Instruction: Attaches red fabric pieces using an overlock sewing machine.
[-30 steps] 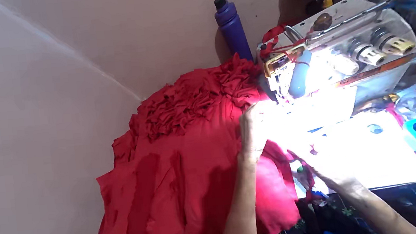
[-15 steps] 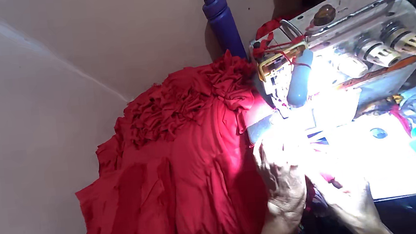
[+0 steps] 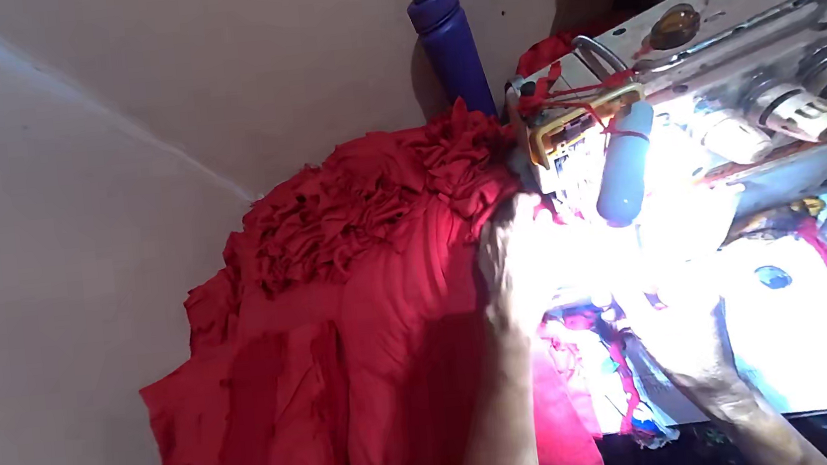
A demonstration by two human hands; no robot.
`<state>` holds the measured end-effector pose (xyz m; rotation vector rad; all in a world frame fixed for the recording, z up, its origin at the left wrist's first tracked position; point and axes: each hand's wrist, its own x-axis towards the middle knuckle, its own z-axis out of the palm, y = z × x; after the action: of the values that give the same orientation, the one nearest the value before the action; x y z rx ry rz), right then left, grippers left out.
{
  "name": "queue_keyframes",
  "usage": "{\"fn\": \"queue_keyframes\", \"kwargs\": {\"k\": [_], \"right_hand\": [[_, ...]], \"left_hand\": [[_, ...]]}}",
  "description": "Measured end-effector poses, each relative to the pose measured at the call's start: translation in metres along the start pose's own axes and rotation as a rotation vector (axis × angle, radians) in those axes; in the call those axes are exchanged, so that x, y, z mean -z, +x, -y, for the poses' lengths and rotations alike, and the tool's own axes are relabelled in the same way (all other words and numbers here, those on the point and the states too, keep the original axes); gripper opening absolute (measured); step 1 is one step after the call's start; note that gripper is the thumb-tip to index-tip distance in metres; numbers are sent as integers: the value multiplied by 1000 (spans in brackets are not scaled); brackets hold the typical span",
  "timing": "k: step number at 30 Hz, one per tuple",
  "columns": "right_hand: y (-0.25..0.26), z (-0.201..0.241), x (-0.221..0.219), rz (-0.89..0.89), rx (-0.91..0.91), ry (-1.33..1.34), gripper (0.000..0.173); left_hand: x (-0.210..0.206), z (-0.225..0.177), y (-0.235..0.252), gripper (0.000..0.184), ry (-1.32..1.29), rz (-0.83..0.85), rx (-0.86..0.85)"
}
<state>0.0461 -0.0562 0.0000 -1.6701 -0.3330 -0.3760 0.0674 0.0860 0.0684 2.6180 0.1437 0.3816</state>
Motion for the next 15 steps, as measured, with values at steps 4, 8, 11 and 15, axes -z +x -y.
{"fn": "queue_keyframes", "kwargs": {"k": [4, 8, 11, 15], "right_hand": [[-14, 4, 6, 54, 14, -99, 30], [-39, 13, 14, 165, 114, -46, 26], [-70, 16, 24, 276, 228, -92, 26], [-113, 16, 40, 441, 224, -66, 25]], "left_hand": [[3, 10, 62, 40, 58, 82, 100], [-7, 51, 81, 34, -346, -66, 38], [-4, 66, 50, 32, -675, -194, -3], [14, 68, -54, 32, -410, -258, -9]]}}
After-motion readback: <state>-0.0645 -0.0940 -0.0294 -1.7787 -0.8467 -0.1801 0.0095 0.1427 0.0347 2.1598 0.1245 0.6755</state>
